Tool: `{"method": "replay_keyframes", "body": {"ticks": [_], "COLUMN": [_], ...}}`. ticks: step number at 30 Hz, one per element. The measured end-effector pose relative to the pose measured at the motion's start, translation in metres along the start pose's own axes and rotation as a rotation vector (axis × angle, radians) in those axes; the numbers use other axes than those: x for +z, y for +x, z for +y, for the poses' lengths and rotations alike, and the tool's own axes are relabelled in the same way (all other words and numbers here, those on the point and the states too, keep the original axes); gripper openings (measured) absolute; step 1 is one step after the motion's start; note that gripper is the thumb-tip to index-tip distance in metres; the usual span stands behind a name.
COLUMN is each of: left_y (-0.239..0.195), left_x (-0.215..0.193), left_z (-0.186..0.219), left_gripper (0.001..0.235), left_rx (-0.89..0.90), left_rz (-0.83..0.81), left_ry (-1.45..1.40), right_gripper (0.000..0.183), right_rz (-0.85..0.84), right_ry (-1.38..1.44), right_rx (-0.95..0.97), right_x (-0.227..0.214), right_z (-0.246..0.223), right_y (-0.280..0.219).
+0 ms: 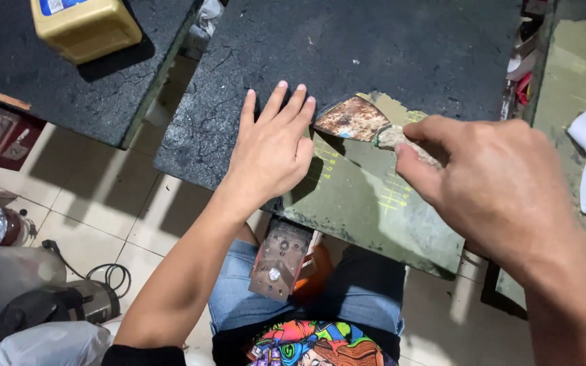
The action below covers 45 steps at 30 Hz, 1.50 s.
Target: Using a metal putty knife to scrape dried ink or emulsion residue off a green stencil on a workbench.
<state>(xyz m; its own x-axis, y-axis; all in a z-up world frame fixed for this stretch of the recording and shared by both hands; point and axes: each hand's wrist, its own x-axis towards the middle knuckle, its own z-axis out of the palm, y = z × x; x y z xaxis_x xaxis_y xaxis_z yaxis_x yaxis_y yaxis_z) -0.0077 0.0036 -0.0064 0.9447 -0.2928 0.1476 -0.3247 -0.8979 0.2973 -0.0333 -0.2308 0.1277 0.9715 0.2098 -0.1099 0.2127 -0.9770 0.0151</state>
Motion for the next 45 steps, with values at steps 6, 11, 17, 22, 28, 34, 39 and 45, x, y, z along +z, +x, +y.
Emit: {"method": "replay_keyframes", "body": {"ticks": [6,11,17,22,28,34,39,45], "left_y": [0.000,0.003,0.001,-0.002,-0.004,-0.004,-0.007,-0.005], "left_x": [0.002,0.001,-0.002,-0.004,-0.003,-0.010,-0.015,-0.021], "left_z": [-0.002,-0.003,-0.002,-0.007,-0.010,-0.014,-0.009,-0.009], "left_gripper": [0.057,0.058,0.060,0.055,0.054,0.054,0.053,0.054], "left_rx": [0.017,0.012,-0.142,-0.137,-0.135,-0.158,-0.145,-0.183], "left_rz": [0.012,0.008,0.104,0.238,0.198,0.190,0.115,0.160], "left_ry": [-0.015,-0.038,-0.291,-0.518,-0.530,-0.635,-0.569,-0.694], "right_gripper": [0.030,0.039,0.035,0.031,0.034,0.025,0.035,0.036], "right_rz": [0.092,0.054,0.197,0.206,-0.020,0.075,0.031,-0.098], "right_ry": [-0.058,0.004,0.049,0.292,0.587,0.479,0.191,-0.025], "right_rx": [-0.055,-0.085,-0.111,-0.053,0.203,0.110,0.000,0.013], "right_x": [0.006,0.017,0.043,0.043,0.008,0.008,0.006,-0.005], "right_z": [-0.002,-0.005,-0.006,-0.007,-0.009,0.015,-0.010,-0.022], "right_y": [0.001,-0.007,-0.019,-0.021,-0.022,-0.019,-0.022,-0.003]}}
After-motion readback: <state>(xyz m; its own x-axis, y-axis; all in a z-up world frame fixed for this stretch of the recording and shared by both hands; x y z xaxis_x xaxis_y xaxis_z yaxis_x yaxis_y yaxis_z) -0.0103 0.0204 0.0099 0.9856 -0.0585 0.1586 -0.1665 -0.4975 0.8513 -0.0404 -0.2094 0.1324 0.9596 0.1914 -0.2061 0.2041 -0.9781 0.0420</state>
